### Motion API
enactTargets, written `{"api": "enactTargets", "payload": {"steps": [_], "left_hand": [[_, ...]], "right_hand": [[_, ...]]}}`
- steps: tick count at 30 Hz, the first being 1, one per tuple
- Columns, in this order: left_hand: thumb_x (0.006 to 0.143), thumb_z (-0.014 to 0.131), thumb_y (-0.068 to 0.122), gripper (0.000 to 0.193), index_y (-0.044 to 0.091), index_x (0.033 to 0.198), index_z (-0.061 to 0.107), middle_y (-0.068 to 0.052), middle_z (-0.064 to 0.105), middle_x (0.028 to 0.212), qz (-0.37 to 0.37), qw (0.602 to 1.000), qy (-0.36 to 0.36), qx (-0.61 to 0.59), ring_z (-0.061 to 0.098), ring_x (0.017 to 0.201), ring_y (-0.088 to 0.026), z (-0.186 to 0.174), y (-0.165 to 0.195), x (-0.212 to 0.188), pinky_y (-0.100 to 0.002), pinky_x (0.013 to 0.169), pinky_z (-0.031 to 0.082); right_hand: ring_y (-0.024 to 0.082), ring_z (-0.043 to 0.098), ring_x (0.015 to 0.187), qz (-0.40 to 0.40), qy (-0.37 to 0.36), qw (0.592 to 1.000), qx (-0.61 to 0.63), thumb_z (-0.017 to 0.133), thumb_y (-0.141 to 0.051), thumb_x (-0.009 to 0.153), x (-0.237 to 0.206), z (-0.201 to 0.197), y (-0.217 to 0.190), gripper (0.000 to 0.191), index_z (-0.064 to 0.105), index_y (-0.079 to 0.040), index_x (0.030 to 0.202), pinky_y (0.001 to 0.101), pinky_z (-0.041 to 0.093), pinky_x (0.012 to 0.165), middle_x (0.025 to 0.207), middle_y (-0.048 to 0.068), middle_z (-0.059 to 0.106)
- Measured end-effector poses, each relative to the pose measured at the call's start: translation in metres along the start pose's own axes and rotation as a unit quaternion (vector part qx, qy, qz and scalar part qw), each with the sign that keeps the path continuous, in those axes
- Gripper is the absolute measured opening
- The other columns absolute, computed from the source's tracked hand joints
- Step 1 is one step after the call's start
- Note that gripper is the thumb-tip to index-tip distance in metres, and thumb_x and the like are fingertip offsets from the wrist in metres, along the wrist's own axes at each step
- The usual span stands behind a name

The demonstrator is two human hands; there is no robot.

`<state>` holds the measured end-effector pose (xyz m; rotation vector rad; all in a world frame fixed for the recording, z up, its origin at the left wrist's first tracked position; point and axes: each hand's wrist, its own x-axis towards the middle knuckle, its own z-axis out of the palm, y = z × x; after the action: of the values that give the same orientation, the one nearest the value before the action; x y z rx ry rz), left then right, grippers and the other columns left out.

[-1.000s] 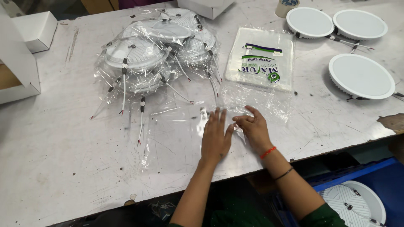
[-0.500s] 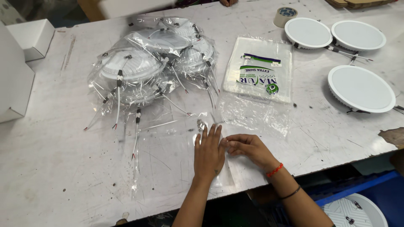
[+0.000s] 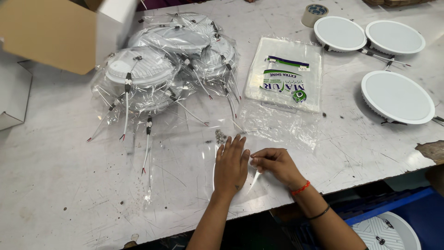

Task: The person repeatedly picks up round LED light fixtures and places them into clear plastic bags on a white work table. The person then places the packaged lights into a blue bin. Other workers are visible in the background performing similar tasks.

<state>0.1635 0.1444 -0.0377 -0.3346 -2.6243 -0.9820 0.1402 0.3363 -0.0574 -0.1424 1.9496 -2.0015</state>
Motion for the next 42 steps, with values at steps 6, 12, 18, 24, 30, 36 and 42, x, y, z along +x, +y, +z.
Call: {"api": "enactTargets", "payload": {"steps": [6, 12, 18, 24, 30, 36, 42], "left_hand": [[0.100, 0.058, 0.022, 0.030, 0.006, 0.124, 0.066, -0.013, 0.063, 0.119, -0.022, 0.992, 0.044, -0.116, 0.061, 0.110, -0.030, -0.008, 0.016, -0.004, -0.040, 0.091, 0.052], [0.101, 0.058, 0.026, 0.025, 0.007, 0.114, 0.066, -0.011, 0.069, 0.094, -0.136, 0.973, -0.004, -0.186, 0.070, 0.080, -0.024, -0.015, 0.018, -0.005, -0.038, 0.075, 0.055], [0.101, 0.058, 0.028, 0.026, 0.007, 0.111, 0.067, -0.013, 0.069, 0.092, -0.103, 0.979, 0.036, -0.173, 0.069, 0.085, -0.027, -0.009, 0.012, -0.008, -0.039, 0.075, 0.054], [0.103, 0.054, 0.033, 0.030, 0.007, 0.107, 0.068, -0.011, 0.070, 0.093, -0.124, 0.976, 0.032, -0.173, 0.069, 0.085, -0.027, -0.010, 0.010, -0.008, -0.039, 0.077, 0.054], [0.087, 0.072, 0.048, 0.042, 0.006, 0.091, 0.069, -0.008, 0.071, 0.088, -0.084, 0.980, -0.018, -0.182, 0.070, 0.079, -0.022, -0.018, 0.015, -0.011, -0.036, 0.069, 0.055], [0.092, 0.072, 0.039, 0.037, 0.005, 0.079, 0.067, -0.004, 0.068, 0.069, -0.139, 0.955, -0.087, -0.248, 0.062, 0.062, -0.015, -0.015, 0.010, -0.010, -0.031, 0.058, 0.050], [0.093, 0.073, 0.032, 0.031, 0.005, 0.079, 0.067, -0.001, 0.066, 0.067, -0.156, 0.911, -0.097, -0.369, 0.056, 0.061, -0.008, -0.005, -0.006, -0.010, -0.027, 0.056, 0.047]], "right_hand": [[0.009, 0.044, 0.057, -0.006, 0.109, 0.986, -0.128, 0.072, -0.021, 0.102, -0.001, 0.013, 0.022, 0.032, 0.075, 0.008, 0.089, 0.0251, 0.036, 0.051, 0.066, 0.005, 0.056], [0.003, 0.061, 0.062, -0.089, 0.056, 0.994, -0.032, 0.070, -0.017, 0.090, -0.004, 0.018, 0.011, 0.015, 0.075, -0.004, 0.094, 0.0216, 0.050, 0.057, 0.074, -0.003, 0.074], [0.012, 0.051, 0.058, -0.025, 0.165, 0.950, -0.264, 0.069, -0.021, 0.104, -0.005, 0.036, 0.008, 0.036, 0.073, 0.008, 0.082, 0.0287, 0.044, 0.055, 0.065, 0.011, 0.065], [0.005, 0.062, 0.063, -0.052, 0.039, 0.996, -0.062, 0.070, -0.012, 0.089, -0.007, 0.027, 0.005, 0.011, 0.076, -0.003, 0.089, 0.0217, 0.050, 0.059, 0.073, -0.001, 0.074], [0.004, 0.055, 0.066, -0.057, 0.049, 0.989, -0.125, 0.071, -0.006, 0.087, -0.006, 0.021, 0.015, 0.008, 0.070, 0.000, 0.082, 0.0233, 0.046, 0.058, 0.070, -0.001, 0.067], [0.002, 0.049, 0.068, -0.088, 0.013, 0.980, -0.176, 0.075, -0.009, 0.091, -0.003, 0.019, 0.026, 0.020, 0.062, -0.002, 0.077, 0.0230, 0.044, 0.058, 0.070, -0.003, 0.057], [0.007, 0.057, 0.064, -0.040, -0.020, 0.997, -0.057, 0.069, -0.007, 0.092, -0.005, 0.011, 0.023, 0.014, 0.066, -0.009, 0.079, 0.0247, 0.048, 0.061, 0.070, 0.000, 0.065]]}}
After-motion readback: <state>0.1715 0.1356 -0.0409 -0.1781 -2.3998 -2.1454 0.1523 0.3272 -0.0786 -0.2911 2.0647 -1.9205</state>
